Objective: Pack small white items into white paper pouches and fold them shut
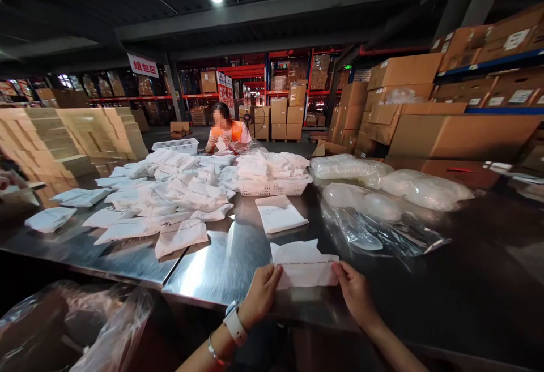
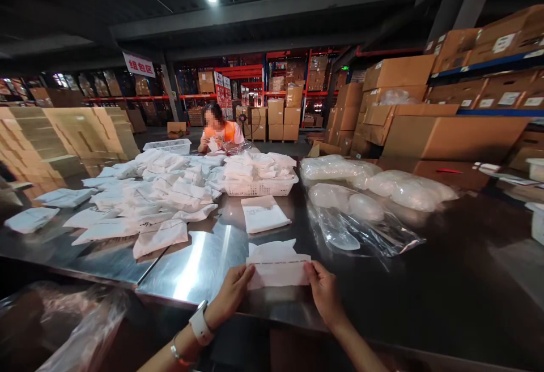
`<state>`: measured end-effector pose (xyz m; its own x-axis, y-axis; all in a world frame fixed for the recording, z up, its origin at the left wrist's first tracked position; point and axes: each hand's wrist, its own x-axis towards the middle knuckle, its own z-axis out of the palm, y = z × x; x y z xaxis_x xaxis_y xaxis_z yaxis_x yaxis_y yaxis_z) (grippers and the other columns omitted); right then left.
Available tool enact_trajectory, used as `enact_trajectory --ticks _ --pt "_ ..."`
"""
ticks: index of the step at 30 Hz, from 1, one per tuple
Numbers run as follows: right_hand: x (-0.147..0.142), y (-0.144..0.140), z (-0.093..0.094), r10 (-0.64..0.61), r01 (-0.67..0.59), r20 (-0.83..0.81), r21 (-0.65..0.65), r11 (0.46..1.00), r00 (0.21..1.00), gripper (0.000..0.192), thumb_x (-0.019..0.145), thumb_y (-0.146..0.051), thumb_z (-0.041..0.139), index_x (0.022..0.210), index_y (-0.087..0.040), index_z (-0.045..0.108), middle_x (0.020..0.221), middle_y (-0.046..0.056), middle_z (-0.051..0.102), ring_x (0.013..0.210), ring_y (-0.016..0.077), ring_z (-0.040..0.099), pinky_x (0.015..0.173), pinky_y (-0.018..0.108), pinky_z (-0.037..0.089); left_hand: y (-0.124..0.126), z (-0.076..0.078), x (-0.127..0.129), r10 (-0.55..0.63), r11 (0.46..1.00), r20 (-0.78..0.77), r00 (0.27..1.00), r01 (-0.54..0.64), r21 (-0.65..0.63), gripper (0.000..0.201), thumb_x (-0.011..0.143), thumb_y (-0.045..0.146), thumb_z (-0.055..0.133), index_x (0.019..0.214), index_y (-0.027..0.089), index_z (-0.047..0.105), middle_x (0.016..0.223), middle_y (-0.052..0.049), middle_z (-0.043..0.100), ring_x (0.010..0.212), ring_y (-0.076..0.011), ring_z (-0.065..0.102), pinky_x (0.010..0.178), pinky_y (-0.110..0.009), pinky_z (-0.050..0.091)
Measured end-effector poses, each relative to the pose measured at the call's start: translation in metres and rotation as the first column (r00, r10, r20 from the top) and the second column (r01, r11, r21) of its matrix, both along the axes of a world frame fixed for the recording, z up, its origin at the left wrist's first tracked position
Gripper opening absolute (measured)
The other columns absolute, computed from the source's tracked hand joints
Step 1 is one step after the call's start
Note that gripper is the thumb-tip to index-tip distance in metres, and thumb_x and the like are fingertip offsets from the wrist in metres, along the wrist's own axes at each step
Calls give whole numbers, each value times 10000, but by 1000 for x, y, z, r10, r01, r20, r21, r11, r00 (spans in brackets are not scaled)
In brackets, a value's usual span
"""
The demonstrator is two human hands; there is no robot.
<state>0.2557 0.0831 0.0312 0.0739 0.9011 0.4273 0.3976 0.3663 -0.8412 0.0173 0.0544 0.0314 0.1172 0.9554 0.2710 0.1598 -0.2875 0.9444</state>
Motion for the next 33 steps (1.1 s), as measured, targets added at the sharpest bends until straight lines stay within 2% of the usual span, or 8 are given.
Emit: enact_trajectory --ticks 4,8,11,17,25,29,31,33 --pt "-3 0 5 -90 89 112 11 996 990 559 796 -686 417 728 -181 647 624 54 640 600 206 552 551 283 410 1 -2 7 171 985 38 985 -172 31 590 872 675 339 710 154 564 664 -28 560 629 -147 438 580 -260 349" --pt "-5 1 9 -100 101 159 3 995 982 556 786 -689 397 669 -189 609 624 63 639 596 208 558 543 282 405 5 -2 15 322 946 -190 927 -310 93 499 946 508 258 724 175 555 688 -53 611 629 -167 514 601 -273 349" --pt "-5 3 9 -105 105 194 12 994 975 558 788 -686 376 621 -194 578 583 55 608 561 194 529 531 280 383 6 -3 20 375 926 -328 867 -363 99 458 971 402 226 772 184 575 736 -80 657 666 -194 582 613 -287 343" --pt "-6 6 6 -106 101 262 33 994 959 521 805 -633 361 596 -197 555 534 38 561 525 173 491 516 275 345 1 2 23 451 877 -496 742 -472 91 348 960 291 332 792 188 619 779 -96 693 723 -214 637 602 -282 330" --pt "-9 17 9 -150 144 344 43 989 927 402 734 -533 384 487 -221 444 472 36 519 480 158 447 507 287 304 9 16 26 440 833 -716 541 -544 101 342 961 283 380 879 172 693 832 -100 716 789 -218 668 641 -277 396" --pt "-10 22 9 -161 153 324 51 987 932 392 720 -524 380 476 -223 437 458 24 498 476 157 452 489 276 315 6 23 22 476 801 -746 465 -580 150 338 960 331 412 863 161 686 831 -114 712 782 -249 671 621 -297 419" --pt "-10 23 7 -174 163 314 60 985 933 384 718 -513 380 471 -225 436 447 19 489 463 155 451 472 273 316 -1 25 27 528 782 -744 410 -576 237 309 963 286 400 879 162 670 800 -104 696 753 -248 662 612 -307 436" --pt "-9 24 4 -185 173 309 66 983 933 375 714 -503 384 463 -229 437 439 21 493 448 157 456 458 275 319 -6 23 39 576 801 -723 382 -440 405 257 945 189 405 907 176 659 828 -83 688 781 -230 654 655 -317 474"
